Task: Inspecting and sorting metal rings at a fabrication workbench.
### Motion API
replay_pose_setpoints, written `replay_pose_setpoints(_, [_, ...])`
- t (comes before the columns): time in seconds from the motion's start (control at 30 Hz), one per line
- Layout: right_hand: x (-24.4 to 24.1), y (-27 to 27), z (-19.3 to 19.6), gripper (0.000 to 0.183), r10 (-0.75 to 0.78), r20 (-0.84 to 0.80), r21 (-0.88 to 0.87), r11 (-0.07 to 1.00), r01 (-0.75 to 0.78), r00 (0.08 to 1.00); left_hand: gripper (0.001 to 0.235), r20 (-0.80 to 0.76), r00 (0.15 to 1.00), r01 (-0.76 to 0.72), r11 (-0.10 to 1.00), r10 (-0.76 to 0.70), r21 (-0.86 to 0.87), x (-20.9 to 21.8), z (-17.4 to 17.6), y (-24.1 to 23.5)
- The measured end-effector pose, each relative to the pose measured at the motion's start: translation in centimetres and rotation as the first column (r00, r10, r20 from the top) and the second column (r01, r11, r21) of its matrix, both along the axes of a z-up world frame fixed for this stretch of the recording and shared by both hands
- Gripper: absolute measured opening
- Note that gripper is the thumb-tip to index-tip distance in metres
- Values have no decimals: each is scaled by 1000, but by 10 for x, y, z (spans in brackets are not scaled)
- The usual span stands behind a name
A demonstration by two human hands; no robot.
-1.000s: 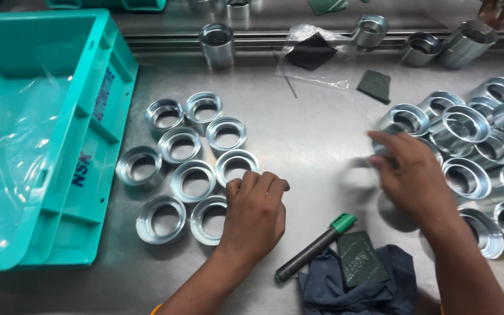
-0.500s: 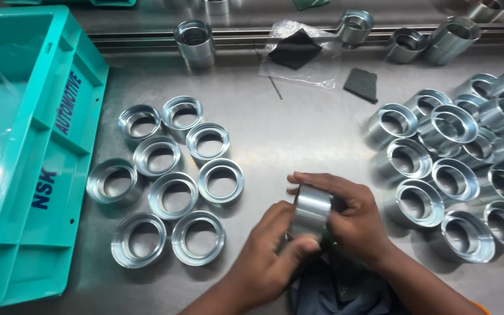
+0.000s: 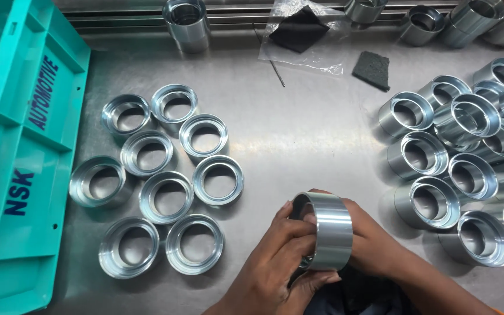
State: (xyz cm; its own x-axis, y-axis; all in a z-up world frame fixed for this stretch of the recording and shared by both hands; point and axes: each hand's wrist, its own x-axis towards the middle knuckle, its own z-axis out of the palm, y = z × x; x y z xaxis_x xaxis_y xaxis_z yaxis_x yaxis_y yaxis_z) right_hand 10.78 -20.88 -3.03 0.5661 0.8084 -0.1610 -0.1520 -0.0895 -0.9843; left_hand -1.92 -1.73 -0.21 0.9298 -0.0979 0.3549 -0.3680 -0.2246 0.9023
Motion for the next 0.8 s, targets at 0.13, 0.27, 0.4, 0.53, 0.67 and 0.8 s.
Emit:
replay_pose_setpoints(0.13, [-12, 29, 49, 41, -169, 616, 27, 981, 194, 770, 47, -106, 994, 10, 992, -23, -125, -3, -2, -1])
replay_pose_setpoints(0.27, [-8, 24, 39, 36, -106, 369, -36, 991, 129, 923, 46, -75, 997, 6, 998, -11, -64, -2, -5, -2])
replay_pose_setpoints(0.4, [-11, 27, 48, 48, -104, 530, -25, 990, 138, 841, 47, -78, 996, 40, 991, -50, -128, -2, 4, 1])
replay_pose_setpoints(0.53, [-11, 29, 48, 48, -167, 671, 24, 979, 204, 723, 46, 5, 1000, -5, 1000, 4, 15, -1, -4, -1])
replay_pose_setpoints(0.67, [-13, 31, 48, 36, -93, 366, -13, 994, 105, 926, 46, -55, 998, 24, 993, -30, -115, 1, 11, 3])
replay_pose_setpoints(0.8, [-19, 35, 58, 43, -162, 765, -71, 941, 332, 623, 41, -247, 964, -7, 916, -101, -402, 4, 26, 7])
